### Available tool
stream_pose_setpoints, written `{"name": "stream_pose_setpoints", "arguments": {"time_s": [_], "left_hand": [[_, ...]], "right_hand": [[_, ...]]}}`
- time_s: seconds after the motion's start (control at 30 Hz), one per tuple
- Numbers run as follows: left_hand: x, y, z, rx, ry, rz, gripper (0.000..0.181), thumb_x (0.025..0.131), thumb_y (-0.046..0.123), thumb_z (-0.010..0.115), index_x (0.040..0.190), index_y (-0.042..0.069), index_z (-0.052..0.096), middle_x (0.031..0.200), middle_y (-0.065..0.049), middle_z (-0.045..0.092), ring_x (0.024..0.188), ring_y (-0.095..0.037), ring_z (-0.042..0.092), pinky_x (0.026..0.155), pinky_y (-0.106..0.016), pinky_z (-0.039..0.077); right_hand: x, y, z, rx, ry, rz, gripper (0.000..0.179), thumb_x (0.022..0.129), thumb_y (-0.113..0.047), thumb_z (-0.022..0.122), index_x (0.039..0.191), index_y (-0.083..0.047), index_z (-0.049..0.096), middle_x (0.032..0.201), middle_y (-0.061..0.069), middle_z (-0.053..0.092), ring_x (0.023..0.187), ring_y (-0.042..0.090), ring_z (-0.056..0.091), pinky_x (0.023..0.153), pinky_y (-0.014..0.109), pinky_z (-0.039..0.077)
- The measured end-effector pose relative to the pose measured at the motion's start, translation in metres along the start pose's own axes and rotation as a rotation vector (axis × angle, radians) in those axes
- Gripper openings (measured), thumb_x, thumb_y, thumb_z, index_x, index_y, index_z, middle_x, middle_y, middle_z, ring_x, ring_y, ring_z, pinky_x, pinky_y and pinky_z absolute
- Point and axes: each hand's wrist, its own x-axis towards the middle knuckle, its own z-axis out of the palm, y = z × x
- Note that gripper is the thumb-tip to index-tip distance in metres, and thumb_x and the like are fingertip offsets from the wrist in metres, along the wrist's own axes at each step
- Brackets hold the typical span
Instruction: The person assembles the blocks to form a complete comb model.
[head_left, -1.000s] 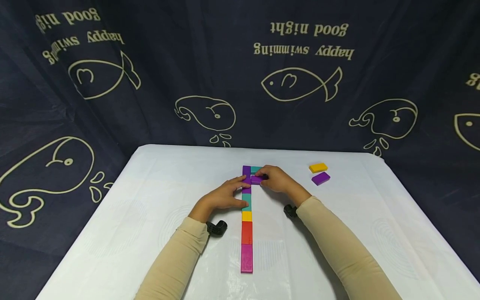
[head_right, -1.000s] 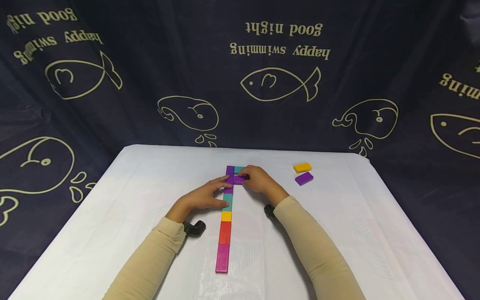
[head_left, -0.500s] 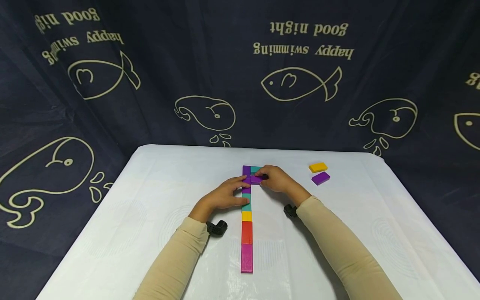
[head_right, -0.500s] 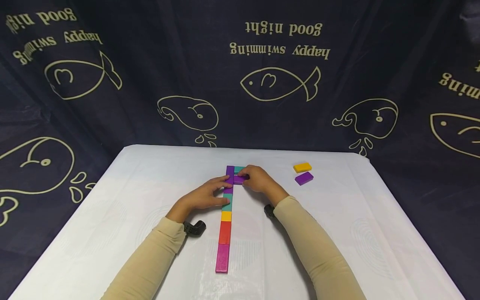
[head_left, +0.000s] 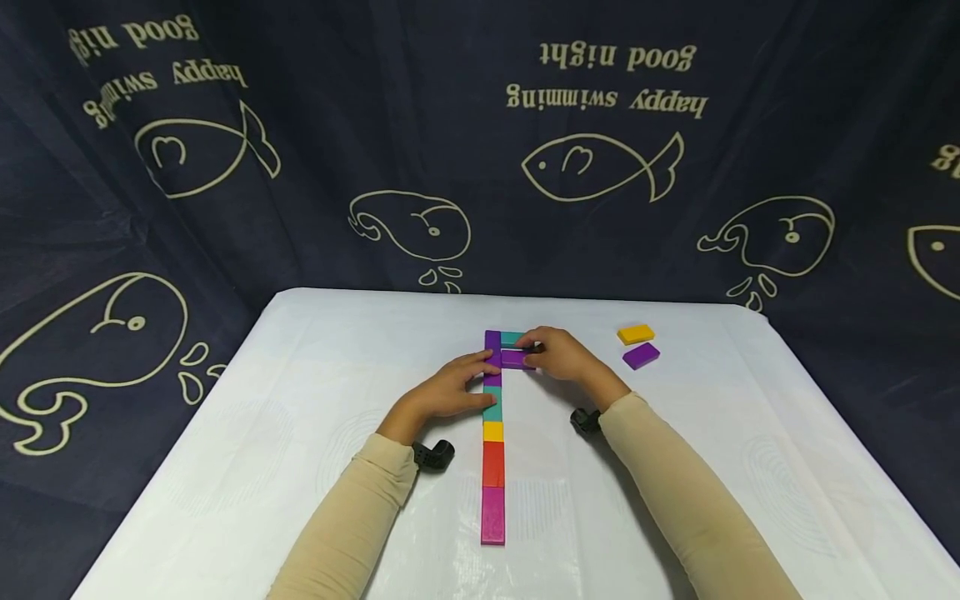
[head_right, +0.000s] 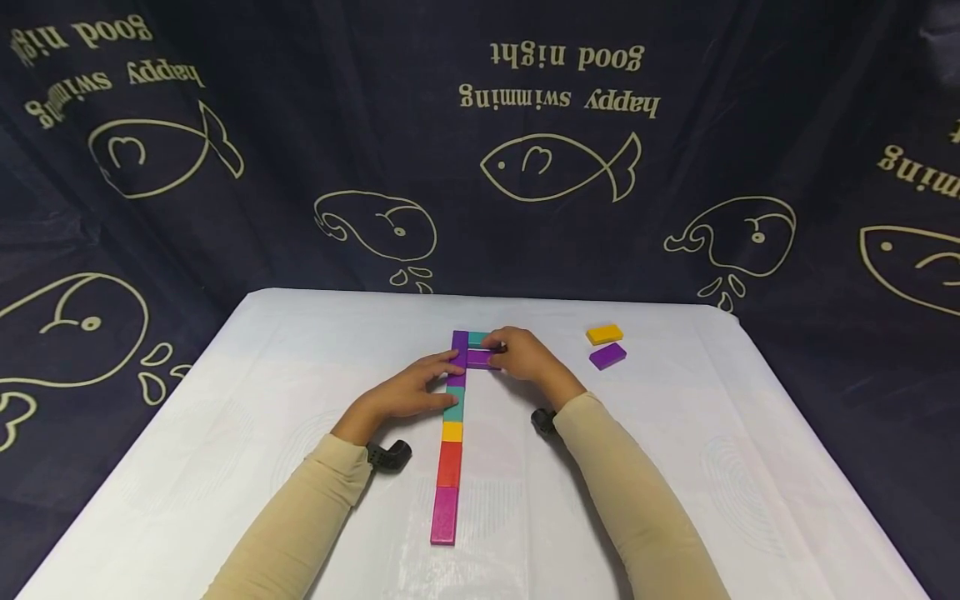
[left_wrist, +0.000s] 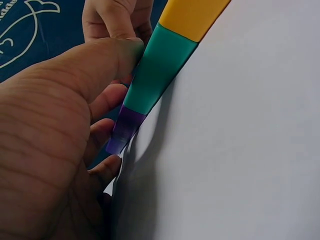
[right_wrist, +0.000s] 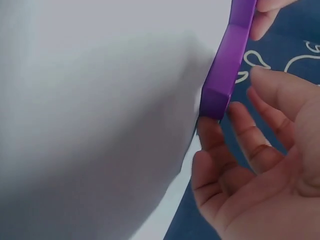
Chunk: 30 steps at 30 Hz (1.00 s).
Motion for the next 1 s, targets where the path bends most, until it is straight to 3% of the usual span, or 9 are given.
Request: {"name": "stream_pose_setpoints", "arguments": {"time_s": [0.13,0.37,0.7,1.0], "left_hand": [[0.0,0.002,0.001,-0.01,-0.005,-0.006,0.05,0.091,0.03,0.069,0.136,0.011,0.059,0.159,-0.01,0.032,0.146,-0.033,0.026,0.118,-0.052,0.021],[-0.002,0.003,0.001,0.0,-0.005,-0.012,0.051,0.091,0.031,0.069,0.137,0.012,0.058,0.16,-0.008,0.031,0.147,-0.031,0.025,0.119,-0.05,0.02],[-0.004,0.002,0.0,0.0,-0.007,-0.013,0.051,0.091,0.031,0.068,0.137,0.013,0.058,0.16,-0.008,0.03,0.147,-0.031,0.025,0.118,-0.051,0.021],[-0.003,0.001,0.001,0.008,-0.011,-0.001,0.051,0.092,0.032,0.068,0.138,0.013,0.057,0.16,-0.008,0.03,0.147,-0.031,0.025,0.119,-0.05,0.02]], "right_hand": [[-0.007,0.007,-0.008,0.025,0.039,-0.003,0.025,0.096,-0.012,0.062,0.12,-0.005,0.067,0.123,0.014,0.063,0.105,0.028,0.061,0.082,0.039,0.054],[-0.03,0.029,-0.037,0.026,0.132,0.019,0.029,0.098,-0.015,0.061,0.123,-0.001,0.064,0.126,0.017,0.061,0.11,0.033,0.06,0.093,0.049,0.05],[-0.07,0.072,-0.077,0.003,0.173,0.108,0.035,0.099,-0.015,0.061,0.129,0.002,0.06,0.13,0.022,0.058,0.111,0.037,0.058,0.084,0.042,0.051],[-0.083,0.101,-0.094,0.023,0.179,0.123,0.033,0.097,-0.01,0.062,0.126,0.005,0.06,0.13,0.027,0.057,0.116,0.042,0.054,0.101,0.056,0.04]]}}
